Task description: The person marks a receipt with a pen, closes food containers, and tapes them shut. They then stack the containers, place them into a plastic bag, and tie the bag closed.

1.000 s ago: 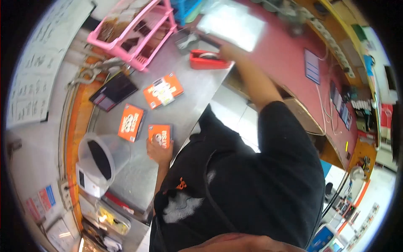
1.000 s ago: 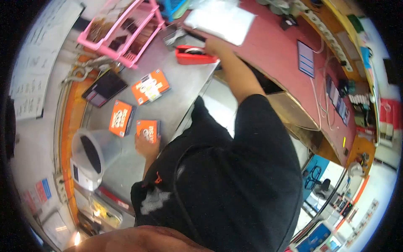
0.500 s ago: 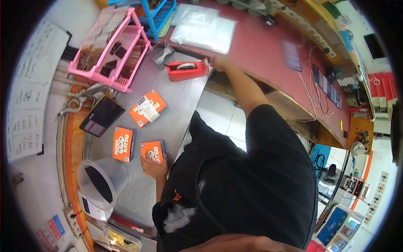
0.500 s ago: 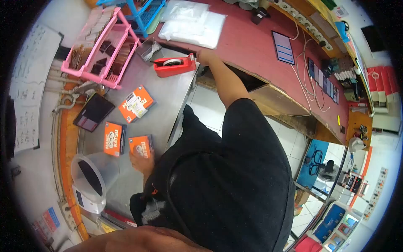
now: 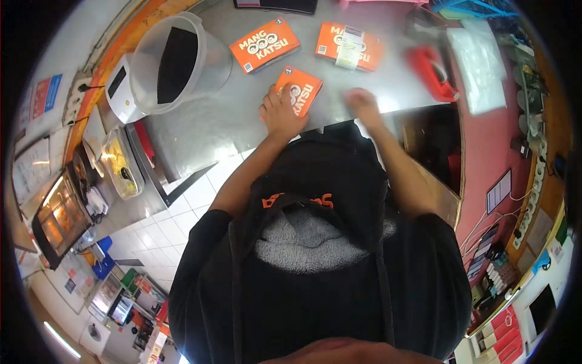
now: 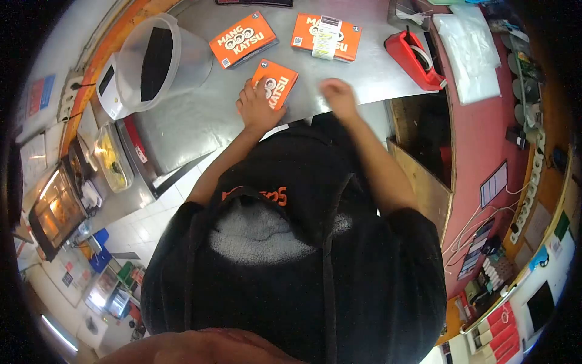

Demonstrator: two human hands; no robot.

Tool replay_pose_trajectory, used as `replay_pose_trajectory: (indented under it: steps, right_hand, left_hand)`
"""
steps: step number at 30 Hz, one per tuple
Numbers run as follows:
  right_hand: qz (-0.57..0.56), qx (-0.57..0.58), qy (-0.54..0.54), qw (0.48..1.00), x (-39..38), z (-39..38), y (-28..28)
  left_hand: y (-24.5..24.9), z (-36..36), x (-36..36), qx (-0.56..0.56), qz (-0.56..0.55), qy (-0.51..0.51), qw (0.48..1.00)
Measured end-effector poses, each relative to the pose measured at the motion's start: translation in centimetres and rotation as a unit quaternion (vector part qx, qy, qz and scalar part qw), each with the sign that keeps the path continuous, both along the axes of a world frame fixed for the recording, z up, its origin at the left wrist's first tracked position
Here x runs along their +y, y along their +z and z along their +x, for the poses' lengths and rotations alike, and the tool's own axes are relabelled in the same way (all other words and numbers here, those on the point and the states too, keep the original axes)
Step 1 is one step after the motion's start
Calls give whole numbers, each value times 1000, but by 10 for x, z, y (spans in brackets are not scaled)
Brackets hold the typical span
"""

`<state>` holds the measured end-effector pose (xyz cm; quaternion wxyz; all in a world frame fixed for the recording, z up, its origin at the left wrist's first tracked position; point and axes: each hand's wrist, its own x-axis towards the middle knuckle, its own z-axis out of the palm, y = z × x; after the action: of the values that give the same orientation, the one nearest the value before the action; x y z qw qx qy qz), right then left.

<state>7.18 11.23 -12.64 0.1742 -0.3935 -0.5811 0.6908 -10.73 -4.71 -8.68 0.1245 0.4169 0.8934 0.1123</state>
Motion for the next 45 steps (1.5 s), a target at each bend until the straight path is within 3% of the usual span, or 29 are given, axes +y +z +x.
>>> replay_pose_trajectory:
  steps: [4,6,8,10,11,12,13,14,16,18,19,20,22,25,26,28,29,31,32,33,34,35,36,39,42,44,45]
  right_hand:
    - [111,-117,82,984,-45,-75,-2]
    - [181,-262,100,943,-46,-86,20]
    - [185,-242,90,948,-44,-82,13]
    - [16,-65,62,996,-43,-74,-27]
    - [19,-65,72,995,-42,-70,-40]
    - [-7,-15,84,996,-40,-66,-50]
    - [-35,35,97,994,-37,-66,-50]
    - [-30,37,110,993,-29,-62,-48]
    - [229,-71,265,934,-14,-54,-24]
    - [252,-80,266,927,-2,-63,-6]
    - [315,-76,202,924,5,-71,-1]
    - [373,-69,136,915,11,-79,5]
    - [473,-35,183,861,32,-114,25]
    - [555,-46,298,775,46,-188,60]
    - [559,-41,296,773,43,-210,61]
    - [628,-120,380,668,39,-249,59]
    - [630,-114,381,667,37,-262,55]
    - [672,-229,433,555,27,-281,39]
    - [672,-224,441,551,27,-286,33]
    - [638,-201,444,596,30,-286,30]
    - [602,-180,445,639,31,-284,34]
    - [587,-209,456,636,33,-283,40]
    - [588,-209,466,628,34,-276,50]
    - [581,-94,401,702,32,-243,75]
    - [514,-83,503,690,-13,-213,121]
    - [502,-59,536,676,-47,-200,115]
    - [549,-83,542,631,-63,-193,102]
  left_hand:
    - [-6,6,10,-8,12,49,999]
    - [-3,3,12,-25,-1,74,997]
    - [5,-3,12,-40,-9,101,994]
    - [17,-15,3,-127,10,64,990]
    - [11,-24,-3,-127,13,74,989]
    - [-3,-37,-10,-363,128,95,918]
    - [-11,-45,-20,-570,238,107,779]
    - [-16,-51,-30,-565,249,114,778]
    - [-22,-62,-43,-571,254,63,778]
    - [-13,-63,-51,-519,276,17,809]
    - [14,-63,-53,-325,168,-61,929]
    - [30,-65,-53,-109,46,-130,985]
    - [19,-69,-56,-85,18,-159,983]
    - [11,-68,-61,-16,96,-188,977]
    - [7,-66,-59,-9,98,-187,977]
    - [-6,-62,-57,20,99,-146,984]
    - [-7,-61,-58,24,111,-129,985]
    - [-13,-64,-62,65,127,-75,987]
    - [-16,-62,-67,101,143,-24,984]
    - [-16,-60,-75,96,141,-14,985]
    - [-15,-59,-87,85,179,68,978]
    - [-13,-59,-98,76,216,150,962]
    - [-17,-57,-114,70,217,162,960]
    - [-37,-58,-166,20,286,233,929]
    - [-44,-55,-194,-6,302,238,923]
    - [-44,-53,-196,-77,309,285,904]
    - [-53,-53,-195,-122,327,312,884]
